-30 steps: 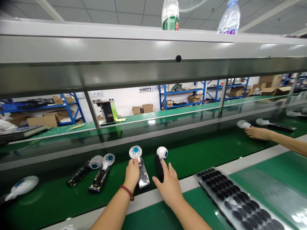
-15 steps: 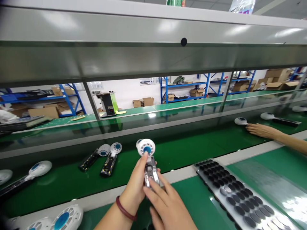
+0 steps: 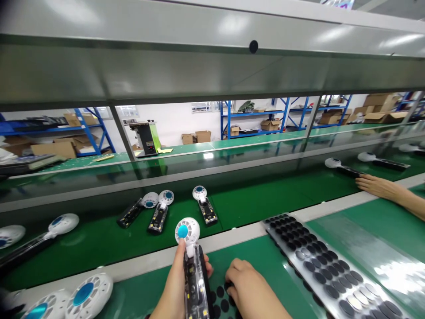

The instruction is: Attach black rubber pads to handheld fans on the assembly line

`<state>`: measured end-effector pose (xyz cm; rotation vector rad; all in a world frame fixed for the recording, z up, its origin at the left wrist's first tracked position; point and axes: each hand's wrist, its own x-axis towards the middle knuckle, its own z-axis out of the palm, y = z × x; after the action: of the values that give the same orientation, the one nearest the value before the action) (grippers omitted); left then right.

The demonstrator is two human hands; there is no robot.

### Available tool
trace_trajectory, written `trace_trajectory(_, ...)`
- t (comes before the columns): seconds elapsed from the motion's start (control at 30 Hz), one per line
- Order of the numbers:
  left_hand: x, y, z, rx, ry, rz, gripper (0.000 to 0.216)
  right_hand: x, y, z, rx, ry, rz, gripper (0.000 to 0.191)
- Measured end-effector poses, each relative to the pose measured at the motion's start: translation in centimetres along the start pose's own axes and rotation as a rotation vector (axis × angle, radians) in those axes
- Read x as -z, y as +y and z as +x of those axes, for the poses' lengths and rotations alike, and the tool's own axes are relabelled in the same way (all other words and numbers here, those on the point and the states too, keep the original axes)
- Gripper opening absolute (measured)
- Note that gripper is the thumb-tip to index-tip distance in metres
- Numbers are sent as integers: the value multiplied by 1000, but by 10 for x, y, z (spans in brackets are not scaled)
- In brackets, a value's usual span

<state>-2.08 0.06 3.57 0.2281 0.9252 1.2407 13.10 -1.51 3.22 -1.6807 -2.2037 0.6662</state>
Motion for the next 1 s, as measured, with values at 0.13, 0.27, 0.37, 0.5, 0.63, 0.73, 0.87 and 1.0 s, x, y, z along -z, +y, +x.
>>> trace_trajectory(0.13, 6, -7, 8, -33, 13, 133, 44, -1, 0, 5, -45, -10, -4, 23)
trace_trajectory(0.27, 9, -13, 8, -137, 18, 260, 45, 0, 2, -1, -46, -17, 25, 18)
trace_trajectory(0.37, 9, -15, 5, -136, 21, 341, 46, 8, 3, -9, -53, -20, 162, 14)
trace_trajectory(0.5, 11, -12, 3, -199, -21, 508, 49, 26, -12, -11, -77, -34, 495, 10)
trace_trajectory(0.63, 10, -8, 2, -341, 2, 580, 44, 34, -38, 4, -20, -59, 490, 11)
trace_trajectory(0.73, 8, -8, 0, -304, 26, 561, 46, 31, -50, 16, 16, -82, 402, 15)
trace_trajectory(0.87, 6, -13, -1, -341, 100, 528, 46, 30, -57, 22, 6, -102, 314, 17)
trace_trajectory(1.0, 5, -15, -1, -373, 104, 561, 45, 35, -63, 20, -17, -134, 233, 18)
